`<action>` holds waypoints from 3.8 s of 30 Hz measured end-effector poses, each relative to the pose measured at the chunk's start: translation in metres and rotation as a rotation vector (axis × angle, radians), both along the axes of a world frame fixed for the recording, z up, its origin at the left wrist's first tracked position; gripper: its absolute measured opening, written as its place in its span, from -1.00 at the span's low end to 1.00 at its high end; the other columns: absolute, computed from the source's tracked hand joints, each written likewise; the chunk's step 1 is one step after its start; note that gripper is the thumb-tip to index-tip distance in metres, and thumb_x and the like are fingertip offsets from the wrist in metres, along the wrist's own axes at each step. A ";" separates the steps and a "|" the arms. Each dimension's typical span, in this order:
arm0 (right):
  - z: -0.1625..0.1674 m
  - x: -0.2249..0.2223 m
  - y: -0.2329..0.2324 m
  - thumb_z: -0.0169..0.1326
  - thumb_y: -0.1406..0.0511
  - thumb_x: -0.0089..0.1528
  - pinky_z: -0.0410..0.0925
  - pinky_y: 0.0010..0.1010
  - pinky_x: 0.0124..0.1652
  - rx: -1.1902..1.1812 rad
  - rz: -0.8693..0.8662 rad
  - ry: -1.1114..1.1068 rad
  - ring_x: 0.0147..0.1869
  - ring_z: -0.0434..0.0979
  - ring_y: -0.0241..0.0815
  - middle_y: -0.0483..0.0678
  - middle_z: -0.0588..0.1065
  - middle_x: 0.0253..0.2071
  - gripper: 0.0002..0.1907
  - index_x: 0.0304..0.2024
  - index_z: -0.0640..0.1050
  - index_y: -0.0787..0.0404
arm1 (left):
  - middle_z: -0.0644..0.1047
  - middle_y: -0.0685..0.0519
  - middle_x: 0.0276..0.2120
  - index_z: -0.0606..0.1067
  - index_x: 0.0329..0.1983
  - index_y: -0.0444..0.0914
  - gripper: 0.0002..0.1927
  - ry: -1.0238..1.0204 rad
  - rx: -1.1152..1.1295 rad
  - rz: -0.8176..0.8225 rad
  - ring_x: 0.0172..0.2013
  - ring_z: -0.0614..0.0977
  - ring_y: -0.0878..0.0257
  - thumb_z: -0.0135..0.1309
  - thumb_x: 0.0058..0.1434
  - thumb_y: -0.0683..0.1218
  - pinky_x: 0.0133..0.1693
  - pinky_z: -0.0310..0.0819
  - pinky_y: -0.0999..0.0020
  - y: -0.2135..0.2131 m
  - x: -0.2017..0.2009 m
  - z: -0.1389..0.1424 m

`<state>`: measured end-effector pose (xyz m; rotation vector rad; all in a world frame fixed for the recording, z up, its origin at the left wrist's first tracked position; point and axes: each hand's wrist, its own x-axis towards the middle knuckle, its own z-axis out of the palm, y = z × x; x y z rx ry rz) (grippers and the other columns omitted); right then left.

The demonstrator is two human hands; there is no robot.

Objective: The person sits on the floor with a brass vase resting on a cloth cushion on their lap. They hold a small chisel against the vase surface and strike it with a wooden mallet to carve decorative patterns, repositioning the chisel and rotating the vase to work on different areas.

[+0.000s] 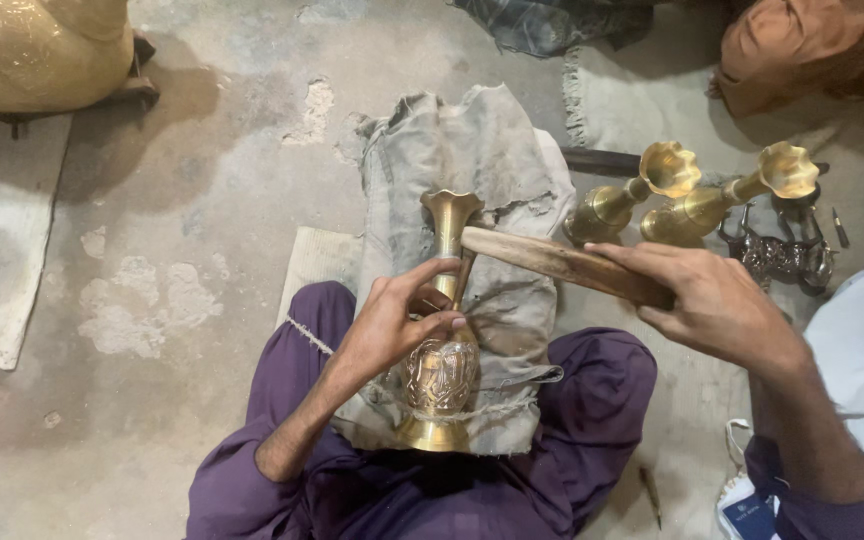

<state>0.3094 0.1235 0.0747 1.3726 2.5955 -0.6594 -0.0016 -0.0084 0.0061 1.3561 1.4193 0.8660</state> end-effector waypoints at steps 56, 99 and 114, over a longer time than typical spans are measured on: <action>-0.003 -0.023 -0.005 0.25 0.29 0.07 0.57 -0.28 -0.18 0.037 0.053 -0.146 -0.16 0.66 -0.18 -0.19 0.58 0.00 -0.13 0.43 0.33 -0.32 | 0.71 -0.03 -0.35 0.37 0.32 -0.19 -0.36 -0.108 -0.005 0.009 -0.29 0.79 0.24 0.30 0.17 -0.08 -0.25 0.74 0.31 0.000 -0.006 -0.010; 0.015 -0.017 0.015 0.22 0.43 0.02 0.50 -0.22 0.06 -0.023 0.080 0.313 0.01 0.65 -0.06 0.03 0.55 0.14 -0.17 0.37 0.37 -0.02 | 0.71 -0.02 -0.37 0.39 0.32 -0.19 -0.35 -0.120 -0.010 -0.004 -0.29 0.78 0.25 0.31 0.15 -0.11 -0.21 0.73 0.30 -0.003 -0.008 -0.011; 0.013 -0.018 0.014 0.30 0.33 0.08 0.51 -0.24 0.02 0.128 -0.032 0.280 -0.13 0.67 -0.14 -0.02 0.60 -0.01 -0.17 0.40 0.35 -0.13 | 0.71 -0.02 -0.37 0.39 0.33 -0.19 -0.36 -0.141 -0.017 0.007 -0.29 0.78 0.25 0.29 0.17 -0.11 -0.22 0.73 0.29 -0.005 -0.010 -0.013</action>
